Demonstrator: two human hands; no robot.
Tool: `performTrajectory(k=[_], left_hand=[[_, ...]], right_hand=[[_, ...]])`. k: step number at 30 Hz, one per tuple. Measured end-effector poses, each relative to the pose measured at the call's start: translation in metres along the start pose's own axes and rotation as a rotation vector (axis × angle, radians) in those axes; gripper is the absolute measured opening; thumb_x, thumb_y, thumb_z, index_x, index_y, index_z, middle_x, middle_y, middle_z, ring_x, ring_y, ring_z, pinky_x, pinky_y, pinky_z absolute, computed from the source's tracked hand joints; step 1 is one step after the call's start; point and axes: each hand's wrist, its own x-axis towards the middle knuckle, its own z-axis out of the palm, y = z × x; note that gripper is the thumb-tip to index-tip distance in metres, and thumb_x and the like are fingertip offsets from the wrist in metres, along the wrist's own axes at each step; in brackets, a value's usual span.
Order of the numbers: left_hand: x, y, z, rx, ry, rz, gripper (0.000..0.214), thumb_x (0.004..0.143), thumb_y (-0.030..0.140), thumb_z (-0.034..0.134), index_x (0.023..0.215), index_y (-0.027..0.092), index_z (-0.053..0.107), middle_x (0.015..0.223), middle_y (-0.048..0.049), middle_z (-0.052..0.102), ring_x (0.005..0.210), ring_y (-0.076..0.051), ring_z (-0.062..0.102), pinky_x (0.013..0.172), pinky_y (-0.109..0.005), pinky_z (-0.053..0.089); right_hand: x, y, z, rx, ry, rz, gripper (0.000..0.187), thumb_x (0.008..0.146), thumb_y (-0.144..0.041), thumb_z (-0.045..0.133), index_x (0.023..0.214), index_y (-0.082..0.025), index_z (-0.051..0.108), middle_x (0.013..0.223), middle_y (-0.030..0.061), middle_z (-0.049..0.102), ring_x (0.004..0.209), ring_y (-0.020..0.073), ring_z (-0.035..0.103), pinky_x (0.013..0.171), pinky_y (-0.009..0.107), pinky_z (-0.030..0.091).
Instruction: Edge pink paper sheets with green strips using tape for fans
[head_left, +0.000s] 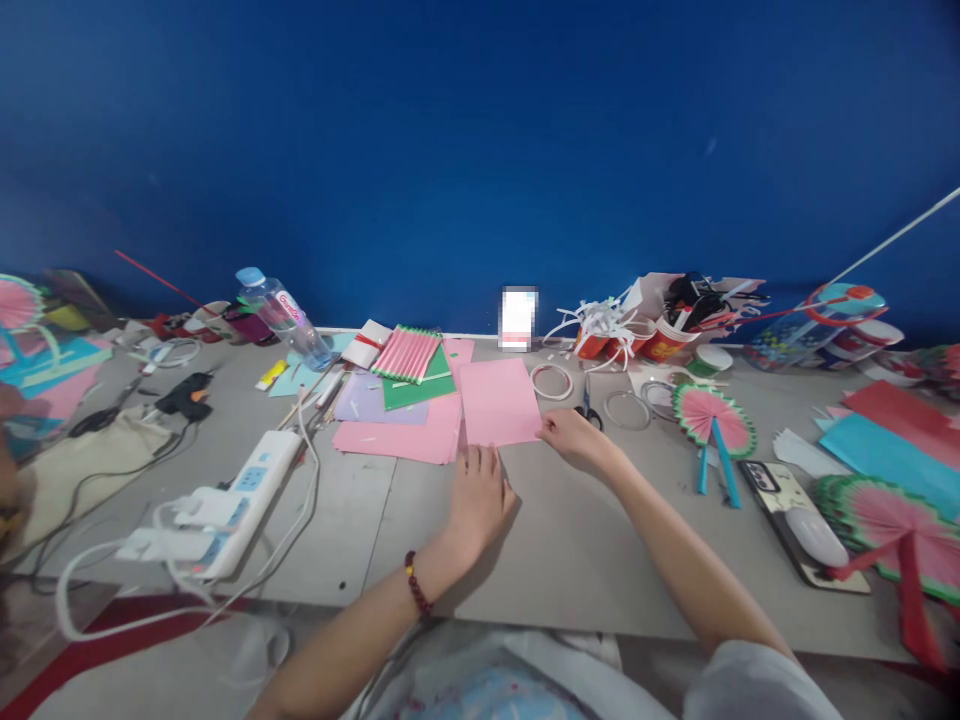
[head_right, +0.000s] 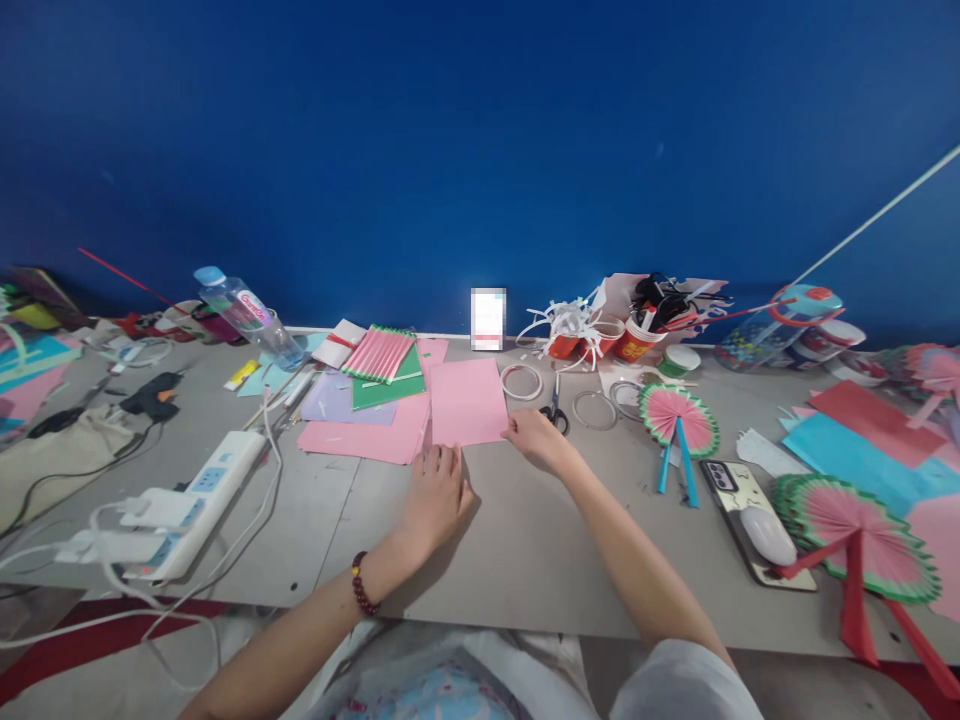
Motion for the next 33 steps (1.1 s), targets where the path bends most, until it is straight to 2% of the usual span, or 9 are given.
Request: performTrajectory(k=[6,10,18,24,29,33], left_hand=[[-0.001,0.001,0.008,-0.004,0.016,0.033,0.049,0.083,0.02,0.042,0.128,0.002,0.047,0.13,-0.0192,0.049,0.122,-0.031,0.04,0.101,-0.046,0.033],[-0.002,0.001,0.009,-0.039,0.017,0.032,0.051,0.082,0.02,0.044,0.13,0.002,0.045,0.124,-0.0189,0.051,0.117,-0.031,0.043,0.101,-0.047,0.033],[0.004,0.005,0.003,-0.01,-0.024,0.049,0.057,0.085,0.035,0.045,0.132,0.001,0.045,0.119,-0.0201,0.053,0.111,-0.035,0.043,0.097,-0.052,0.033],[0.005,0.005,0.004,0.023,-0.015,0.061,0.055,0.085,0.033,0.045,0.13,0.002,0.047,0.118,-0.0187,0.055,0.108,-0.033,0.045,0.099,-0.052,0.03],[0.005,0.003,0.009,-0.021,0.003,0.085,0.05,0.084,0.026,0.043,0.127,0.002,0.048,0.126,-0.0181,0.052,0.116,-0.031,0.043,0.098,-0.045,0.034],[0.003,0.002,0.01,-0.066,-0.007,0.101,0.055,0.085,0.03,0.043,0.131,0.0,0.044,0.124,-0.0188,0.053,0.114,-0.03,0.044,0.099,-0.044,0.034]], right_hand=[[-0.001,-0.004,-0.003,0.008,-0.018,0.031,0.019,0.076,-0.023,0.058,0.06,-0.017,0.051,0.057,-0.0023,0.051,0.056,0.0104,0.043,0.053,0.023,0.026],[0.0,-0.003,-0.002,0.01,-0.019,0.024,0.019,0.076,-0.023,0.058,0.059,-0.017,0.051,0.058,-0.0021,0.052,0.057,0.0105,0.043,0.054,0.022,0.026],[0.002,0.002,0.0,-0.007,-0.03,0.002,0.02,0.078,-0.026,0.057,0.061,-0.017,0.052,0.059,-0.0015,0.053,0.057,0.0107,0.044,0.054,0.023,0.026],[0.004,0.005,0.003,-0.035,-0.027,-0.003,0.019,0.079,-0.027,0.058,0.063,-0.017,0.054,0.063,-0.0005,0.055,0.059,0.0109,0.045,0.055,0.022,0.027],[0.004,0.005,0.002,-0.025,-0.039,0.009,0.019,0.078,-0.027,0.059,0.062,-0.017,0.054,0.061,-0.0007,0.054,0.058,0.011,0.045,0.054,0.022,0.026],[0.004,0.004,0.001,-0.01,-0.034,0.007,0.021,0.077,-0.027,0.058,0.06,-0.017,0.052,0.057,-0.002,0.052,0.056,0.0106,0.044,0.053,0.022,0.026]])
